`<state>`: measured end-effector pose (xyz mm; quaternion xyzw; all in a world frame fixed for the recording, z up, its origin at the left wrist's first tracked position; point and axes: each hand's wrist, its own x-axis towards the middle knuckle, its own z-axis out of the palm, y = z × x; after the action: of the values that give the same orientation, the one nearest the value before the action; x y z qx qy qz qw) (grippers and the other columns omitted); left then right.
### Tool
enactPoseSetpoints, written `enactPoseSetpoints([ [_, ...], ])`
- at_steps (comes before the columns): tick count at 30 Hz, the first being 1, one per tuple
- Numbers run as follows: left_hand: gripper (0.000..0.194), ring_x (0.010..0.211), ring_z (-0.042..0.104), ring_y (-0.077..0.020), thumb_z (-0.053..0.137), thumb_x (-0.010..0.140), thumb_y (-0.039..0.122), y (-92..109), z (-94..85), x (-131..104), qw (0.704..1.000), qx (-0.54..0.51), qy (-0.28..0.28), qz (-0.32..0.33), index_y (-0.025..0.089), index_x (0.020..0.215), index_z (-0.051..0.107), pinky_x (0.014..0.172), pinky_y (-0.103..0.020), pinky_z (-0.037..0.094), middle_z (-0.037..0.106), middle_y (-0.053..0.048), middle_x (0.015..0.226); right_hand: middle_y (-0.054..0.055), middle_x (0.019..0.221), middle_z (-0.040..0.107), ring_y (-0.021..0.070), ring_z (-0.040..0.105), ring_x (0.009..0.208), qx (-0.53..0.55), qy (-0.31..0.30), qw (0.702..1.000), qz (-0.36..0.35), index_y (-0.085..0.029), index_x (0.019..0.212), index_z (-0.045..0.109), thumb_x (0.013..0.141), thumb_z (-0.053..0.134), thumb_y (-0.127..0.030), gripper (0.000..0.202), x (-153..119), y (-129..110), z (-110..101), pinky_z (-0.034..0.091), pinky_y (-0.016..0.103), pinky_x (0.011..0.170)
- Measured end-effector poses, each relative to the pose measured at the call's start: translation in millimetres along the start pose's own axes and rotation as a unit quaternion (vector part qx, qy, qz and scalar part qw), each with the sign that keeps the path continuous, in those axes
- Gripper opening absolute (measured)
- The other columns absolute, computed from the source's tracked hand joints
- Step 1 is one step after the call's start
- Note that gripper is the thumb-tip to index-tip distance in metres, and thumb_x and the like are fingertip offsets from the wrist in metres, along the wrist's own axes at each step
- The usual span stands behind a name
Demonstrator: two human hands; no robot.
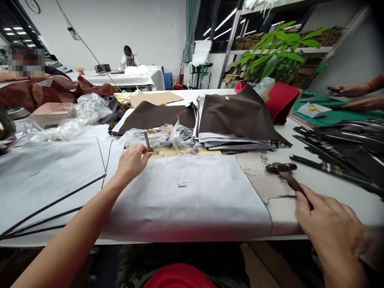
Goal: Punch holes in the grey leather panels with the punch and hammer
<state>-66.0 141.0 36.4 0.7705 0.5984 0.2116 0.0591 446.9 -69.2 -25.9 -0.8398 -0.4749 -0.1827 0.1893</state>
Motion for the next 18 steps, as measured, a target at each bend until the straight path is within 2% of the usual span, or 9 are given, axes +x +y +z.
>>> enactPoseSetpoints([
  [2, 0.026, 0.111, 0.059, -0.0282, 0.058, 0.096, 0.043, 14.3, 4.9, -1.5, 0.997, -0.014, -0.049, 0.059, 0.021, 0.107, 0.067, 0.096, -0.037, 0.043, 0.069, -0.009, 0.114, 0.016, 0.122, 0.070, 0.0388, 0.060, 0.111, -0.034, 0.040, 0.998, -0.019, -0.030, 0.136, 0.066, 0.100, 0.045, -0.047, 0.045, 1.2, -19.9, -11.9, 0.044, 0.052, 0.086],
  [4, 0.024, 0.110, 0.059, -0.0269, 0.064, 0.092, 0.039, 28.0, 12.6, 2.4, 0.991, -0.025, -0.087, 0.096, 0.021, 0.109, 0.067, 0.095, -0.035, 0.045, 0.069, -0.008, 0.113, 0.017, 0.128, 0.068, 0.0393, 0.059, 0.117, -0.020, 0.034, 0.998, -0.054, -0.023, 0.132, 0.069, 0.101, 0.045, -0.046, 0.046, 3.2, -38.8, -18.4, 0.044, 0.052, 0.091],
  [6, 0.017, 0.101, 0.062, -0.0262, 0.066, 0.089, 0.032, 40.1, 16.0, 6.9, 0.988, -0.027, -0.105, 0.114, 0.020, 0.100, 0.069, 0.087, -0.034, 0.047, 0.070, -0.008, 0.103, 0.016, 0.131, 0.067, 0.0375, 0.059, 0.120, 0.064, -0.027, 0.994, -0.079, -0.019, 0.132, 0.070, 0.101, 0.046, -0.049, 0.049, 5.3, -56.3, -19.2, 0.047, 0.049, 0.095],
  [8, 0.010, 0.092, 0.063, -0.0253, 0.063, 0.089, 0.027, 51.6, 10.5, 6.5, 0.984, -0.026, -0.108, 0.137, 0.019, 0.086, 0.068, 0.081, -0.034, 0.048, 0.068, -0.007, 0.091, 0.014, 0.131, 0.067, 0.0351, 0.061, 0.119, 0.175, -0.101, 0.975, -0.095, -0.019, 0.130, 0.070, 0.097, 0.050, -0.055, 0.053, 7.5, -72.8, -16.8, 0.048, 0.049, 0.101],
  [11, 0.018, 0.091, 0.063, -0.0245, 0.052, 0.096, 0.027, 67.0, -12.1, -7.0, 0.981, -0.031, -0.075, 0.178, 0.021, 0.085, 0.064, 0.079, -0.034, 0.047, 0.067, -0.007, 0.093, 0.014, 0.131, 0.067, 0.0319, 0.065, 0.107, 0.290, -0.198, 0.933, -0.082, -0.018, 0.146, 0.055, 0.092, 0.057, -0.062, 0.070, 12.0, -93.6, -13.1, 0.049, 0.052, 0.100],
  [13, 0.022, 0.088, 0.063, -0.0231, 0.045, 0.101, 0.033, 75.9, -32.4, -19.4, 0.978, -0.042, -0.044, 0.198, 0.023, 0.092, 0.062, 0.075, -0.032, 0.046, 0.067, -0.005, 0.095, 0.011, 0.122, 0.070, 0.0268, 0.066, 0.092, 0.367, -0.244, 0.896, -0.062, -0.020, 0.161, 0.032, 0.093, 0.058, -0.062, 0.084, 14.2, -101.8, -12.1, 0.053, 0.050, 0.093],
  [15, 0.024, 0.080, 0.063, -0.0210, 0.042, 0.104, 0.037, 85.7, -54.9, -28.6, 0.976, -0.045, -0.026, 0.213, 0.026, 0.095, 0.061, 0.068, -0.030, 0.046, 0.067, -0.003, 0.091, 0.007, 0.109, 0.071, 0.0222, 0.065, 0.084, 0.460, -0.255, 0.848, -0.060, -0.025, 0.165, 0.014, 0.096, 0.056, -0.059, 0.088, 14.7, -104.4, -11.6, 0.054, 0.044, 0.090],
  [16, 0.024, 0.076, 0.063, -0.0200, 0.042, 0.104, 0.038, 91.5, -66.6, -31.1, 0.974, -0.042, -0.023, 0.223, 0.026, 0.094, 0.060, 0.065, -0.029, 0.045, 0.066, -0.002, 0.089, 0.006, 0.109, 0.070, 0.0212, 0.065, 0.086, 0.498, -0.247, 0.829, -0.063, -0.027, 0.165, 0.011, 0.097, 0.056, -0.057, 0.087, 14.8, -104.0, -11.2, 0.054, 0.042, 0.091],
  [18, 0.025, 0.069, 0.062, -0.0178, 0.042, 0.104, 0.038, 104.0, -89.0, -31.5, 0.967, -0.032, -0.017, 0.252, 0.026, 0.091, 0.059, 0.060, -0.027, 0.044, 0.065, 0.000, 0.083, 0.009, 0.127, 0.066, 0.0225, 0.065, 0.105, 0.544, -0.231, 0.805, -0.054, -0.032, 0.165, 0.012, 0.097, 0.059, -0.054, 0.086, 15.9, -101.5, -10.5, 0.052, 0.041, 0.097],
])
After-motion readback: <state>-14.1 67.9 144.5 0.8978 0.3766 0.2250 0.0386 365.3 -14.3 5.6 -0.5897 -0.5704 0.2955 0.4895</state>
